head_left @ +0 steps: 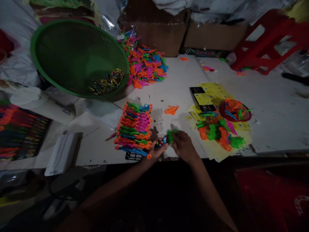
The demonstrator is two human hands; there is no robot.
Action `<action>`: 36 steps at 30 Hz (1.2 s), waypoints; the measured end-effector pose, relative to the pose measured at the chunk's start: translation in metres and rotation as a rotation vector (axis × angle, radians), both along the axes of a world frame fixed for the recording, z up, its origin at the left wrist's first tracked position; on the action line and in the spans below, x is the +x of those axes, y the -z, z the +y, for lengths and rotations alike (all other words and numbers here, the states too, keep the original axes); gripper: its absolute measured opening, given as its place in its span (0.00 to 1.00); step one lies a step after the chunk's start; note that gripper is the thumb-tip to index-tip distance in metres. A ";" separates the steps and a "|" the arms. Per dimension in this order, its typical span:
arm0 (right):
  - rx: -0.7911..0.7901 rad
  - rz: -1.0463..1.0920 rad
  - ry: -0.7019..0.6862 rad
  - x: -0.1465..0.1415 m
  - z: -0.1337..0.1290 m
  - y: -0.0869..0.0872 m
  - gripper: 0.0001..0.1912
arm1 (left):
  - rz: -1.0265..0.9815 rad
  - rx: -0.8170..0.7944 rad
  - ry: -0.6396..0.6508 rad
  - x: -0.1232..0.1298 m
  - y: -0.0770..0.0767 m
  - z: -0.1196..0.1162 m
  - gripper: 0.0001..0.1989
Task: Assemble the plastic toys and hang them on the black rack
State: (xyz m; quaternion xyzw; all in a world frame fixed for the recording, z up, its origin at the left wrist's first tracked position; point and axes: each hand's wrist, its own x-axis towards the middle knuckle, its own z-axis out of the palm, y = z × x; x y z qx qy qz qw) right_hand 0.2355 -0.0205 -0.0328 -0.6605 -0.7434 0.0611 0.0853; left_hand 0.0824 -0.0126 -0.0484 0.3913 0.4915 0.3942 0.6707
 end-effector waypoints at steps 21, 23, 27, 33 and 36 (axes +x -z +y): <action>0.125 1.283 0.449 -0.042 -0.038 -0.015 0.13 | 0.240 0.276 0.184 -0.018 -0.016 -0.016 0.17; 0.155 1.255 0.442 -0.047 -0.040 -0.012 0.12 | 0.247 0.276 0.197 -0.019 -0.013 -0.017 0.16; 0.264 1.160 0.494 -0.051 -0.038 -0.007 0.12 | 0.268 0.293 0.216 -0.016 -0.009 -0.018 0.16; -0.170 0.772 0.306 -0.004 0.008 -0.016 0.18 | 0.253 0.191 0.090 -0.013 -0.009 -0.015 0.15; -0.188 0.363 0.449 0.018 0.056 -0.021 0.20 | 0.296 0.136 0.030 -0.013 -0.007 -0.014 0.13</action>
